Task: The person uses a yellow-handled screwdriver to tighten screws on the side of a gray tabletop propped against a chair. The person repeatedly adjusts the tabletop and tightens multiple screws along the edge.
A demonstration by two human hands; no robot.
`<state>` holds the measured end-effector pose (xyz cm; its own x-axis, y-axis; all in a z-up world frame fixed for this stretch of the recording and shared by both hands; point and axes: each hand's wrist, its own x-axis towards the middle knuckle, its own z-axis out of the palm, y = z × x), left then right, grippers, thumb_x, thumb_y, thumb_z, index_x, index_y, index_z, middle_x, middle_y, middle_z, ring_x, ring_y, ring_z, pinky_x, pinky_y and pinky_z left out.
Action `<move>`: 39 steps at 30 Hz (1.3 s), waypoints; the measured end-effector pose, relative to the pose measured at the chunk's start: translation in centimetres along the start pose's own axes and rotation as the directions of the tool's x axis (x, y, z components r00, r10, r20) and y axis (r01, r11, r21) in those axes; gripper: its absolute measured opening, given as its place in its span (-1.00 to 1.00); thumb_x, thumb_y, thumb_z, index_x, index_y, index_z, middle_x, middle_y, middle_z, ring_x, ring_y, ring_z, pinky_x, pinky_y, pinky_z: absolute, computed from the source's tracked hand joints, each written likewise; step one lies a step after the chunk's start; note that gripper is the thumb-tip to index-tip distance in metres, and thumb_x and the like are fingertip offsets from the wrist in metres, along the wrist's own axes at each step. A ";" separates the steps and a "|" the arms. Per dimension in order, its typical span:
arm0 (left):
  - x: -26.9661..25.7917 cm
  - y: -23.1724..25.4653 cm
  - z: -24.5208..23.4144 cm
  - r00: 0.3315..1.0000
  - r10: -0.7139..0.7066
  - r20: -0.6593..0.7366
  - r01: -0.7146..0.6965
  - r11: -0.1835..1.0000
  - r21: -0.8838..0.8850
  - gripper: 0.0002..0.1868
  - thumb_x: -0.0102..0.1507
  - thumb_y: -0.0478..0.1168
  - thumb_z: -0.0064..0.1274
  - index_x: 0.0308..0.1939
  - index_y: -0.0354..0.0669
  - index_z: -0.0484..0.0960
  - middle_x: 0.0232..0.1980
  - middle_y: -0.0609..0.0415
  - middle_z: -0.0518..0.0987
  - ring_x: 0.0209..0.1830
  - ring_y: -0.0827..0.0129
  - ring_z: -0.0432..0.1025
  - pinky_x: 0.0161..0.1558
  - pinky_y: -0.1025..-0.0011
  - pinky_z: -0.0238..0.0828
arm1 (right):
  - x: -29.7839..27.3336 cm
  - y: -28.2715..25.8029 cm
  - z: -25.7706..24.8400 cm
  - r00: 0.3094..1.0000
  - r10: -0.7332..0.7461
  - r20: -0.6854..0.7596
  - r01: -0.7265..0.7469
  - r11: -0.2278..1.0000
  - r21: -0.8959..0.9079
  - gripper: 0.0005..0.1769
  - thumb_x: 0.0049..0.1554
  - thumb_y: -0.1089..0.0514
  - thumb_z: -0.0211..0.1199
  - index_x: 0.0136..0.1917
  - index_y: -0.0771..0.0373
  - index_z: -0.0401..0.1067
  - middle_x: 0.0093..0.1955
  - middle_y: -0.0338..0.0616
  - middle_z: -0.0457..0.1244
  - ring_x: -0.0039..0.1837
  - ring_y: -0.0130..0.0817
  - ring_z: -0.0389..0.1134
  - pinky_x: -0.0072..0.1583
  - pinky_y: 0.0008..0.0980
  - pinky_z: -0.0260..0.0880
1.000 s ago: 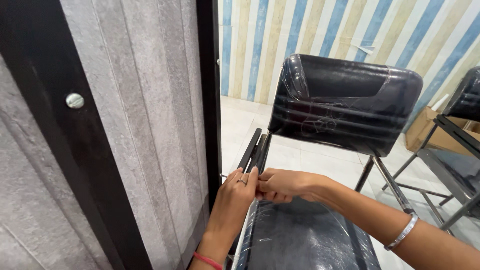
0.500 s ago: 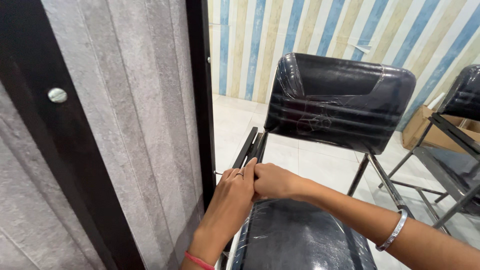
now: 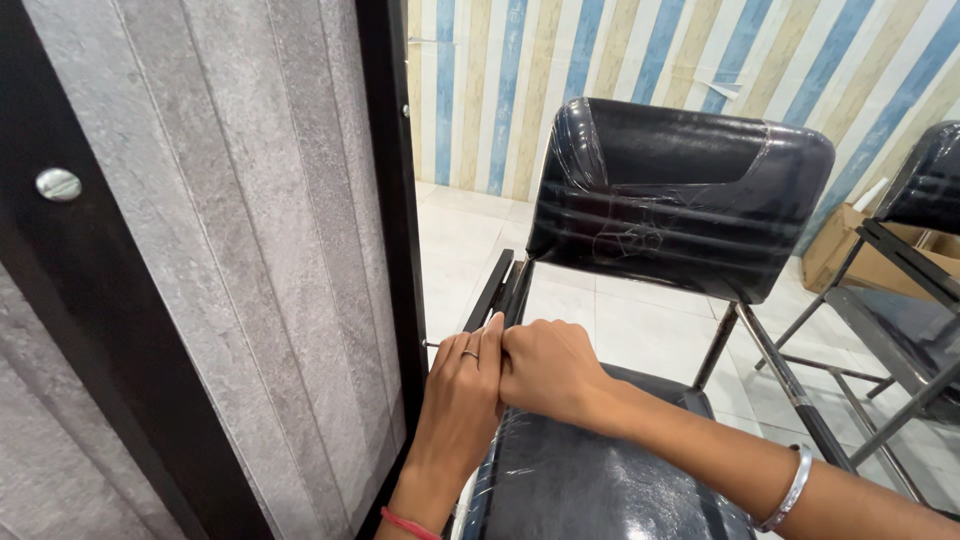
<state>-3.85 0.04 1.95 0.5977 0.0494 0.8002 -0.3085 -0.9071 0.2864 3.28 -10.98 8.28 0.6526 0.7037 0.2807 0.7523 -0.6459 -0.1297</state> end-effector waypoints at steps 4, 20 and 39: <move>-0.4 -0.1 0.2 0.996 0.044 -0.072 -0.040 0.998 0.051 -0.39 0.06 -0.56 0.09 0.23 -0.52 0.45 -0.05 -0.26 0.61 0.08 0.00 0.48 0.23 0.19 0.35 | -0.8 -0.1 0.8 0.994 -0.087 -0.070 0.087 0.996 0.003 -0.75 -0.10 0.11 0.24 -0.52 0.28 0.43 -0.53 0.06 0.28 -0.47 0.00 0.32 -0.36 -0.14 0.29; 1.0 -2.3 0.5 0.986 0.107 0.126 -0.138 0.950 0.279 -0.39 0.03 -0.58 0.13 0.20 -0.61 0.45 -0.32 -0.20 0.62 -0.17 0.14 0.57 0.12 0.30 0.46 | 1.2 2.9 3.6 0.904 -0.416 -0.096 0.371 0.876 -0.307 -0.85 -0.18 0.20 0.26 -0.41 0.31 0.34 -0.51 -0.12 0.24 -0.53 -0.23 0.24 -0.45 -0.23 0.19; -0.7 -1.5 0.4 0.992 0.064 -0.112 -0.044 0.984 0.171 -0.35 0.13 -0.59 -0.03 0.35 -0.55 0.33 0.33 -0.41 0.44 0.42 -0.04 0.29 0.44 0.13 0.21 | -0.2 1.4 1.9 0.958 -0.285 -0.032 0.278 0.951 -0.136 -0.58 0.15 0.15 0.15 0.20 0.47 0.30 -0.50 -0.13 0.24 -0.51 -0.19 0.20 -0.39 -0.17 0.15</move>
<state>-3.55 1.17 0.77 0.4901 0.0381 0.8708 -0.2035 -0.9664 0.1567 4.38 -11.52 6.23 0.4078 0.8488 0.3363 0.8847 -0.4585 0.0844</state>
